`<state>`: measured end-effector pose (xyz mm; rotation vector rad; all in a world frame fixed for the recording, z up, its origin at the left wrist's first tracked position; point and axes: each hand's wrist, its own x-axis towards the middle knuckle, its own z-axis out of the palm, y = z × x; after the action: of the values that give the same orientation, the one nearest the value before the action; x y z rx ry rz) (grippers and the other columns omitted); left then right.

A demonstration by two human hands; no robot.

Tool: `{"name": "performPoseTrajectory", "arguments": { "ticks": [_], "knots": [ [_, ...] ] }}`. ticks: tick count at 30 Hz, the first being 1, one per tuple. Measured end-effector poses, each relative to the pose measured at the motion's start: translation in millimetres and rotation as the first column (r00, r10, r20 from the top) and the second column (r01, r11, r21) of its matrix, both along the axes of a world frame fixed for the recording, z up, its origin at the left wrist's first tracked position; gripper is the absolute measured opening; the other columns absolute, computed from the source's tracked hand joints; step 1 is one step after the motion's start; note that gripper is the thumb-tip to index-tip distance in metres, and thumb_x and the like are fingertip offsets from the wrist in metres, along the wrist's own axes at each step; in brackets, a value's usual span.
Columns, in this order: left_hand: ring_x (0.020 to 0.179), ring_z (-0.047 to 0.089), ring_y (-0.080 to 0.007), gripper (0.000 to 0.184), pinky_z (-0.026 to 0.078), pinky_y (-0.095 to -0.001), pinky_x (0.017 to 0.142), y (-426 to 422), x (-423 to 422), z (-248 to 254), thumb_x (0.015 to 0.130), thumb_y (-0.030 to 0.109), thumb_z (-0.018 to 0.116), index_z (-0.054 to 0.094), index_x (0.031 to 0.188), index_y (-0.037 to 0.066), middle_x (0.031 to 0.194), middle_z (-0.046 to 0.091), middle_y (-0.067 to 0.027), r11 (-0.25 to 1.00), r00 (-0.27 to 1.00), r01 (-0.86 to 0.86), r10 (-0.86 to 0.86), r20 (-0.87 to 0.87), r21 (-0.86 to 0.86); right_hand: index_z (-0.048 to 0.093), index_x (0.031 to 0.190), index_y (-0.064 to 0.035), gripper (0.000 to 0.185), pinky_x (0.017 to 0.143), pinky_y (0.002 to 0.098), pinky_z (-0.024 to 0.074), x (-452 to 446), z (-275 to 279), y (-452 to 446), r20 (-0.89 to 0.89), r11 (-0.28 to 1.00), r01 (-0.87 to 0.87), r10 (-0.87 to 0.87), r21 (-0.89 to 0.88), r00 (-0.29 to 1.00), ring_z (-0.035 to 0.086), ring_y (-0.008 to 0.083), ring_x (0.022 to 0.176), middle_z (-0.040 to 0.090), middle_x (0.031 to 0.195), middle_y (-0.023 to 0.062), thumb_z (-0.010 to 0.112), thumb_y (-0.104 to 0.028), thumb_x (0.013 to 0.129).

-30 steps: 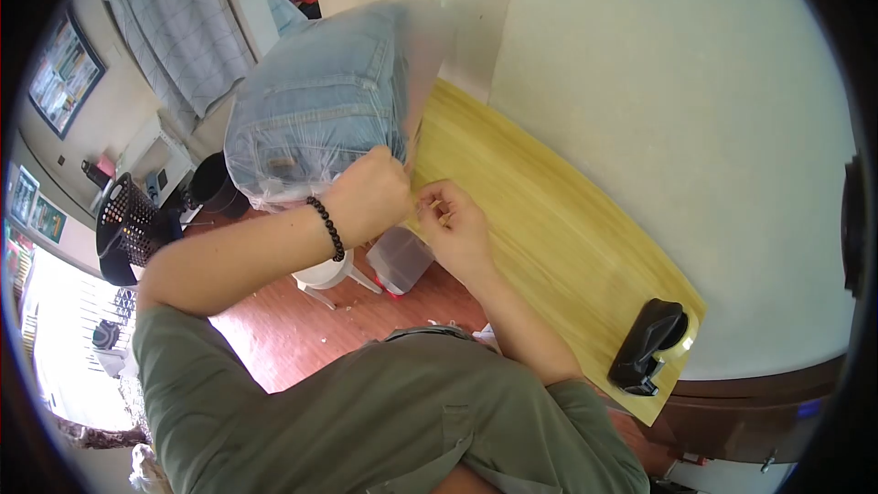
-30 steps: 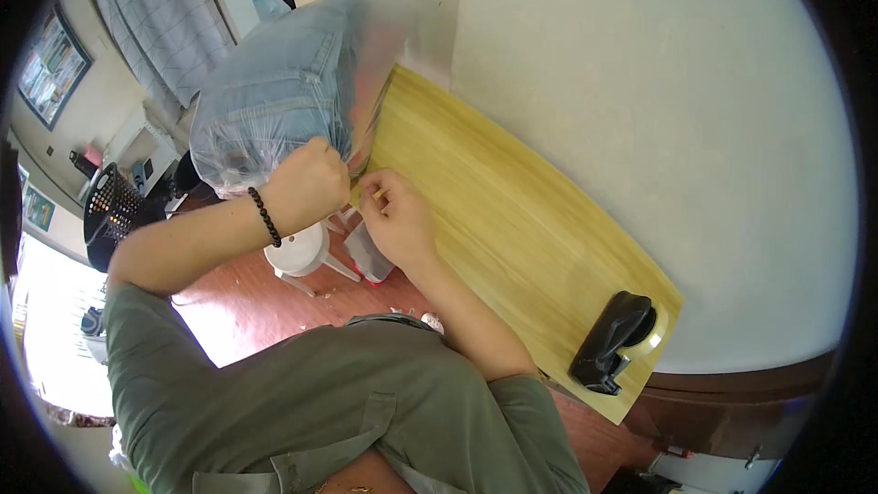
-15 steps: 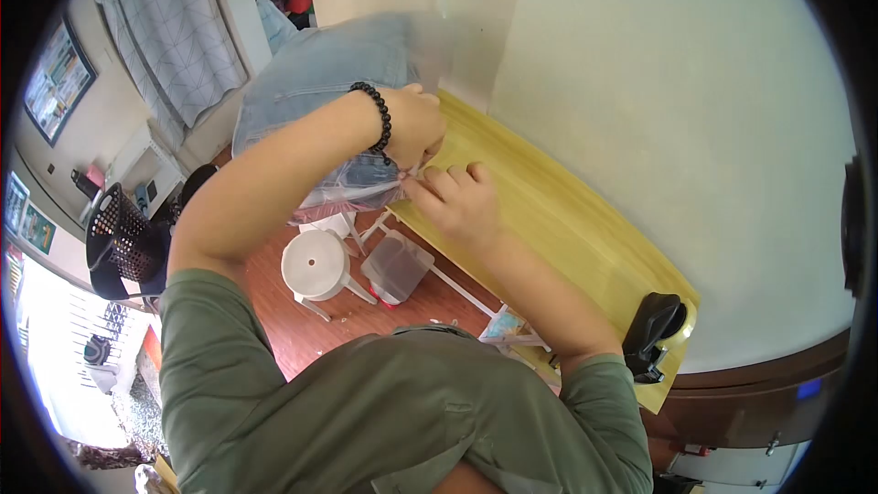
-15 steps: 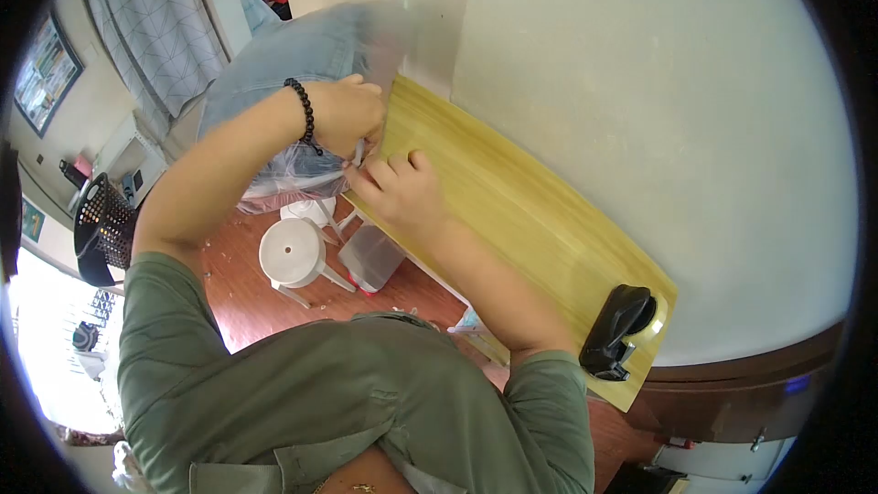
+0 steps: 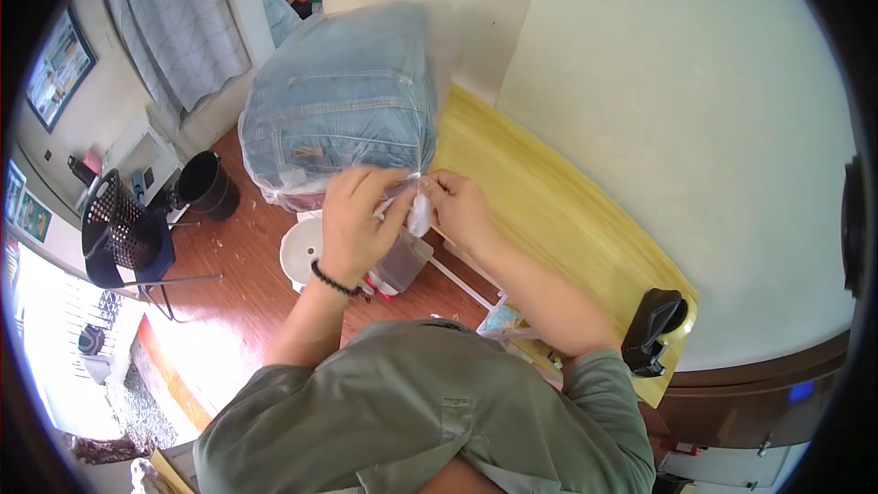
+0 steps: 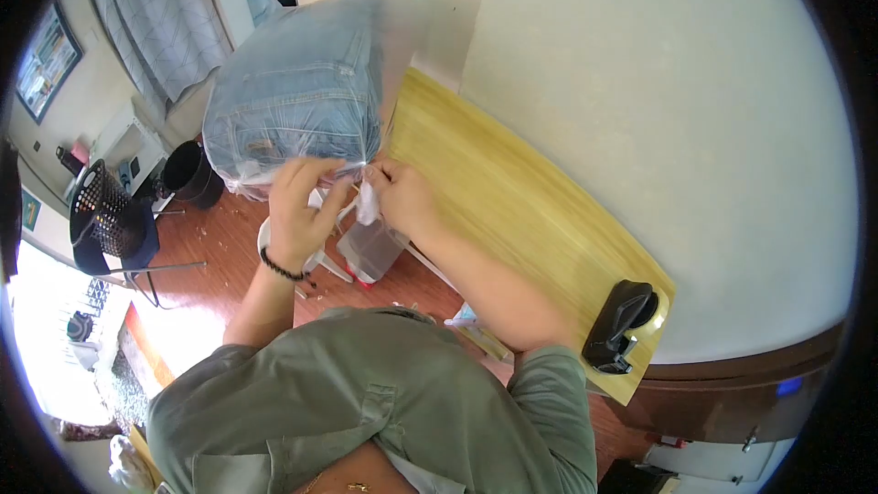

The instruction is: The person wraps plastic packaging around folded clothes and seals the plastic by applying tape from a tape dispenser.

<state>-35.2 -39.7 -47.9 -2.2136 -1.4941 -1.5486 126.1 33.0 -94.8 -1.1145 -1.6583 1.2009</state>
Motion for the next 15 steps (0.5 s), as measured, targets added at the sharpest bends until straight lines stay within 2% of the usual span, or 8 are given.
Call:
{"name": "performPoseTrajectory", "arguments": {
  "ticks": [1,7,8,9,10,12,13,15],
  "knots": [
    [0.086,0.064,-0.0270,0.023,0.049,-0.0379,0.074,-7.4,1.5,-12.0,0.081,0.011,0.073,0.069,0.104,0.006,0.093,0.067,-0.0094,0.997,0.991,-0.005,0.016,0.129,-0.079,0.066,0.103,-0.0121,0.015,0.056,0.0275,0.0401,-1.9,-2.3,-0.4,-0.285,0.903,-0.134,0.014,-0.408,0.958,0.053,0.0127,0.056,0.061,0.075,-0.0031,0.062,-0.026,0.099],
    [0.069,0.064,-0.0206,0.018,0.050,-0.0322,0.062,-8.1,-27.8,-33.4,0.085,0.009,0.072,0.072,0.100,0.001,0.082,0.070,-0.0138,0.937,0.979,0.078,-0.007,0.205,-0.341,0.064,0.108,-0.0093,0.017,0.051,0.0272,0.0404,-8.6,3.6,-14.3,-0.508,0.741,-0.238,-0.158,-0.628,0.846,0.055,0.0102,0.059,0.065,0.082,-0.0016,0.064,-0.023,0.098],
    [0.066,0.063,-0.0188,0.017,0.050,-0.0311,0.062,-6.9,-32.4,-25.8,0.084,0.008,0.072,0.073,0.099,0.000,0.081,0.071,-0.0131,0.925,0.980,0.107,-0.036,0.197,-0.363,0.065,0.104,-0.0087,0.014,0.051,0.0258,0.0405,-13.7,-1.8,-18.1,-0.442,0.919,-0.077,-0.112,-0.387,0.890,0.055,0.0099,0.061,0.064,0.083,-0.0010,0.067,-0.020,0.096],
    [0.069,0.061,-0.0206,0.013,0.047,-0.0331,0.063,-8.2,-35.2,-8.2,0.085,0.009,0.072,0.073,0.094,0.000,0.080,0.070,-0.0124,0.915,0.986,0.108,-0.051,0.156,-0.388,0.065,0.101,-0.0082,0.012,0.052,0.0244,0.0407,-20.8,-11.2,-23.7,-0.360,0.994,0.065,-0.092,-0.086,0.928,0.055,0.0096,0.063,0.064,0.085,-0.0004,0.069,-0.017,0.094],
    [0.070,0.060,-0.0218,0.013,0.046,-0.0337,0.064,-3.2,-39.7,-5.8,0.084,0.010,0.072,0.073,0.093,0.001,0.080,0.069,-0.0119,0.939,0.993,0.107,-0.085,0.080,-0.327,0.066,0.098,-0.0077,0.010,0.052,0.0230,0.0408,-25.8,-14.3,-28.0,-0.276,0.957,0.171,-0.103,0.234,0.956,0.055,0.0093,0.065,0.063,0.086,0.0003,0.071,-0.013,0.092],
    [0.073,0.058,-0.0241,0.012,0.044,-0.0351,0.066,7.2,-51.2,-0.9,0.084,0.011,0.072,0.073,0.091,0.001,0.078,0.068,-0.0108,0.973,0.987,0.117,-0.136,-0.082,-0.200,0.067,0.094,-0.0084,0.011,0.057,0.0272,0.0412,-27.0,-1.4,-30.6,-0.194,0.860,0.156,-0.068,0.486,0.979,0.060,0.0135,0.075,0.066,0.090,0.0004,0.074,-0.011,0.086],
    [0.076,0.055,-0.0266,0.010,0.043,-0.0369,0.072,11.7,-52.4,-2.9,0.083,0.011,0.072,0.074,0.090,0.003,0.076,0.067,-0.0092,0.965,0.985,0.153,-0.167,-0.045,-0.215,0.068,0.092,-0.0088,0.012,0.060,0.0293,0.0414,-26.3,4.5,-29.7,-0.150,0.788,0.138,-0.059,0.599,0.987,0.063,0.0155,0.080,0.067,0.093,0.0005,0.076,-0.010,0.083],
    [0.080,0.056,-0.0262,0.014,0.042,-0.0380,0.075,16.8,-53.9,-5.7,0.082,0.014,0.075,0.073,0.092,0.005,0.082,0.067,-0.0077,0.980,0.981,0.145,-0.161,-0.111,-0.136,0.068,0.086,-0.0097,0.011,0.062,0.0315,0.0415,-20.8,6.9,-9.3,0.017,0.529,0.064,-0.146,0.846,0.989,0.064,0.0180,0.081,0.068,0.092,0.0019,0.077,-0.009,0.079]
  ]
}}
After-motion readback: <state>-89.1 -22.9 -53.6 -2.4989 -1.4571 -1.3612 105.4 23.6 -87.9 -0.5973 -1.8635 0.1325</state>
